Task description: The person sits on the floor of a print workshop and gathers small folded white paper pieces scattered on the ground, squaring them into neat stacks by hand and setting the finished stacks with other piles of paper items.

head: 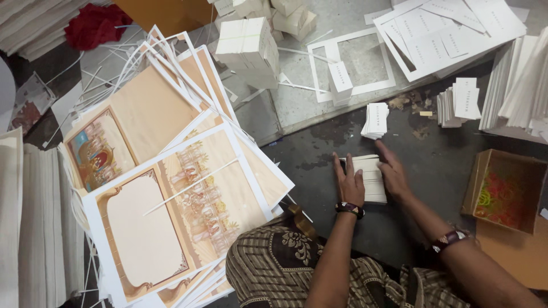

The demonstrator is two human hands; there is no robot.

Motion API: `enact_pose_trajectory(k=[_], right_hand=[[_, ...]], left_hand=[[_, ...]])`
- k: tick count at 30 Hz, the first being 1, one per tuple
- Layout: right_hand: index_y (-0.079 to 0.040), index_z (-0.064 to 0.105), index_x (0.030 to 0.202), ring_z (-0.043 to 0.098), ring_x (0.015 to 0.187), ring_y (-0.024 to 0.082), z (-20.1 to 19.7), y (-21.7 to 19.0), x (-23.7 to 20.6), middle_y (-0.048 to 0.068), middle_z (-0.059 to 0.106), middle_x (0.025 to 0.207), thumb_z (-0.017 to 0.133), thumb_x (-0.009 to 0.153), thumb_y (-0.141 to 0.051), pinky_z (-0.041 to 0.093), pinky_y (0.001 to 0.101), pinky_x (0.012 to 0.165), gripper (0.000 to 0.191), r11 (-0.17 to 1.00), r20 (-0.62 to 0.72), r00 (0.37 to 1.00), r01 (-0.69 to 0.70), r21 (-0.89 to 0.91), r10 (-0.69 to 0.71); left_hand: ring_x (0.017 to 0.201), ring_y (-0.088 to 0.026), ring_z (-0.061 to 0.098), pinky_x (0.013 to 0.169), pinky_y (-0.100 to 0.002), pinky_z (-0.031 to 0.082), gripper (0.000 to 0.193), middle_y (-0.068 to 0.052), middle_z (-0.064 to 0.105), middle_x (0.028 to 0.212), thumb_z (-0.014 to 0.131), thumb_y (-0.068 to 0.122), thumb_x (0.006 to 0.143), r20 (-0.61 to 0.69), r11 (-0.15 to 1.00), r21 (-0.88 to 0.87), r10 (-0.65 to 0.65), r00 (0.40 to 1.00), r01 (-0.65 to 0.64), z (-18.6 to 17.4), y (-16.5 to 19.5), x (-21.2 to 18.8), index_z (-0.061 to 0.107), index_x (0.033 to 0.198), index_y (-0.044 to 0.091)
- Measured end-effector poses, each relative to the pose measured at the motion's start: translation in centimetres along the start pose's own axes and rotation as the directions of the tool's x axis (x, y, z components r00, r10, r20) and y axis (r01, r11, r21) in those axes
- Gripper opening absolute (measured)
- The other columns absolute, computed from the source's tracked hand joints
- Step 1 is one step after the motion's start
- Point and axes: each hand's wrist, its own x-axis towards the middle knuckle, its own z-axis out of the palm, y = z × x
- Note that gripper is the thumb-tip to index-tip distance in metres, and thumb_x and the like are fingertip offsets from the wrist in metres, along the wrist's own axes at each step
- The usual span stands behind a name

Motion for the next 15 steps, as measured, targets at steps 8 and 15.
enact_pose_trajectory(k=[8,15], right_hand=[[-0.001,0.025,0.161,0.020,0.158,0.026,1.5,0.6,-2.5,0.013,0.024,0.171,0.043,0.090,-0.014,0.015,0.0347,0.125,0.075,0.988,-0.001,0.993,-0.113,0.106,0.114],[-0.001,0.030,0.159,0.022,0.158,0.033,1.0,0.5,-2.4,0.019,0.024,0.171,0.044,0.091,-0.015,0.017,0.0385,0.126,0.071,0.959,0.007,1.000,0.007,-0.283,-0.005]], left_hand=[[0.154,-0.044,0.028,0.124,-0.047,0.027,0.061,-0.027,0.025,0.167,0.049,0.020,0.104,0.029,0.987,-0.157,-0.041,0.999,0.045,-0.1,-0.7,-0.4,0.032,0.158,-0.003],[0.148,-0.043,0.041,0.120,-0.046,0.034,0.065,-0.028,0.042,0.159,0.036,0.044,0.110,-0.013,0.979,-0.175,-0.105,0.994,0.102,-0.3,-0.2,-0.6,0.041,0.154,-0.003]])
